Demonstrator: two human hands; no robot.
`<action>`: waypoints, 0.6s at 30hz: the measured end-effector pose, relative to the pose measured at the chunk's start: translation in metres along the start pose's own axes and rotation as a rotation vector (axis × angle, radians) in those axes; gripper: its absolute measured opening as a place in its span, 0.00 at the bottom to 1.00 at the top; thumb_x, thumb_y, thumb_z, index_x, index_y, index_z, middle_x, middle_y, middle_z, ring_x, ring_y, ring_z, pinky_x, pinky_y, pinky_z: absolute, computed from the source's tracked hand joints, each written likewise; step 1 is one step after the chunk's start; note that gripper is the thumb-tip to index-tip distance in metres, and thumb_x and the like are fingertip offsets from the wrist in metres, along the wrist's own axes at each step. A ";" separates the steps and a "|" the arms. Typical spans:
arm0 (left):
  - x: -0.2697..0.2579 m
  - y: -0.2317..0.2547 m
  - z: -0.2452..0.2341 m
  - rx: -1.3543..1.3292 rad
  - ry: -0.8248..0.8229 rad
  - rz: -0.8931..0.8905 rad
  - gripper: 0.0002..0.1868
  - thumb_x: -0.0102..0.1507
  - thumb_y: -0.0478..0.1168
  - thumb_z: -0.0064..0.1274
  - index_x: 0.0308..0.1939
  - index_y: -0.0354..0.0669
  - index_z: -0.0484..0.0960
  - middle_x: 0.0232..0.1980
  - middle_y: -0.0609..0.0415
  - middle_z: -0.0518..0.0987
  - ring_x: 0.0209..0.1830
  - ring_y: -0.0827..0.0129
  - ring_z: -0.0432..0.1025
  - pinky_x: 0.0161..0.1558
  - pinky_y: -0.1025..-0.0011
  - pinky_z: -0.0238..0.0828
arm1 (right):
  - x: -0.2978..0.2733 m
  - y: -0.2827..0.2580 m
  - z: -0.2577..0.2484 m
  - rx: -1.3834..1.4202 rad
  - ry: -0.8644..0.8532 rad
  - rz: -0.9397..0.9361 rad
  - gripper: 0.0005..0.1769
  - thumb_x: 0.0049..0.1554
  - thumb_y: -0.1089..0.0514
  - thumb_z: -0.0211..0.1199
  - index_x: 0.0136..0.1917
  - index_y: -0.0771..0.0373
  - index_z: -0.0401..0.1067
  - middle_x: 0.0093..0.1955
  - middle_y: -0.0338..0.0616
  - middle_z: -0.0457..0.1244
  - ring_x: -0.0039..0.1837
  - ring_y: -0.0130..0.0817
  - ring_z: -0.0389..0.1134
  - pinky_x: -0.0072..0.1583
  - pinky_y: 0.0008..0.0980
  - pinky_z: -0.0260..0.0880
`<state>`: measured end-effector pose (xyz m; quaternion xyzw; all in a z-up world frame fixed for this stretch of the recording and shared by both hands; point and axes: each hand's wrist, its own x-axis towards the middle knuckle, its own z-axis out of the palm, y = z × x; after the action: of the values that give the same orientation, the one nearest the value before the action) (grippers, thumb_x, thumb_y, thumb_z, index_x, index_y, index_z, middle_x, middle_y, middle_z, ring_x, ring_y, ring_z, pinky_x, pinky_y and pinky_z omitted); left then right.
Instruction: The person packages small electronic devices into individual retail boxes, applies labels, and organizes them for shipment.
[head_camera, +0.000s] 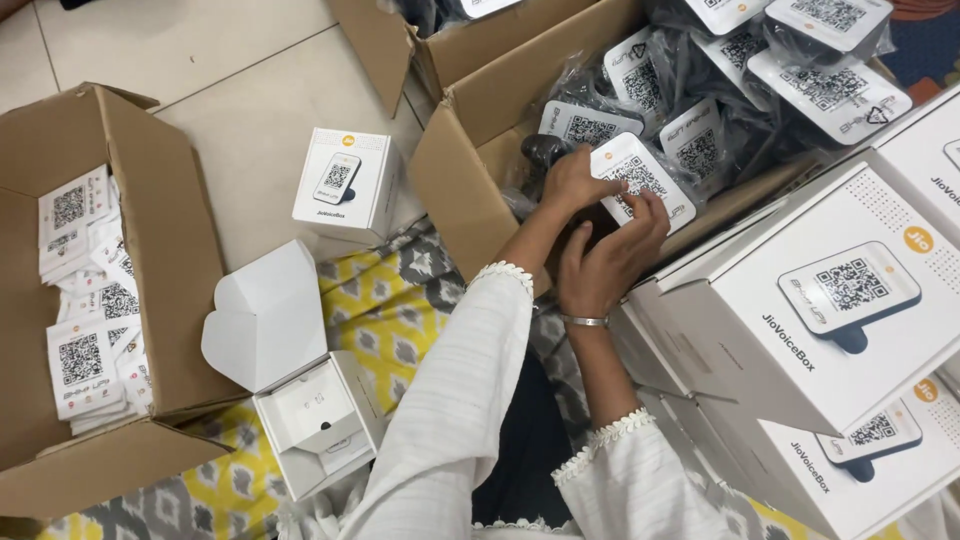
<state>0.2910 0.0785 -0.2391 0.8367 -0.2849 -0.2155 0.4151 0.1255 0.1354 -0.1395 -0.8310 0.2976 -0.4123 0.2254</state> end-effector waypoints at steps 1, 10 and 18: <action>0.004 -0.012 0.005 0.001 0.001 -0.002 0.38 0.47 0.58 0.69 0.52 0.36 0.79 0.48 0.40 0.84 0.51 0.49 0.79 0.53 0.58 0.74 | 0.000 0.000 0.001 0.002 -0.002 0.000 0.29 0.53 0.66 0.64 0.65 0.69 0.57 0.67 0.61 0.54 0.73 0.60 0.55 0.73 0.56 0.52; -0.089 0.027 -0.033 -0.160 0.335 0.095 0.33 0.51 0.50 0.71 0.53 0.37 0.78 0.45 0.38 0.85 0.48 0.48 0.81 0.52 0.58 0.76 | -0.005 0.006 0.007 0.102 0.088 0.011 0.35 0.69 0.53 0.56 0.81 0.71 0.47 0.84 0.64 0.43 0.86 0.61 0.45 0.83 0.57 0.42; -0.251 0.031 -0.173 -0.507 0.634 0.250 0.24 0.63 0.41 0.65 0.59 0.38 0.74 0.55 0.48 0.82 0.50 0.65 0.78 0.49 0.69 0.77 | -0.030 0.018 -0.002 0.193 0.020 -0.132 0.38 0.73 0.39 0.45 0.83 0.69 0.46 0.85 0.59 0.44 0.86 0.56 0.47 0.84 0.53 0.45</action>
<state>0.1981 0.3269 -0.0856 0.6919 -0.1805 0.0412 0.6978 0.1043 0.1425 -0.1658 -0.8191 0.2033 -0.4613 0.2737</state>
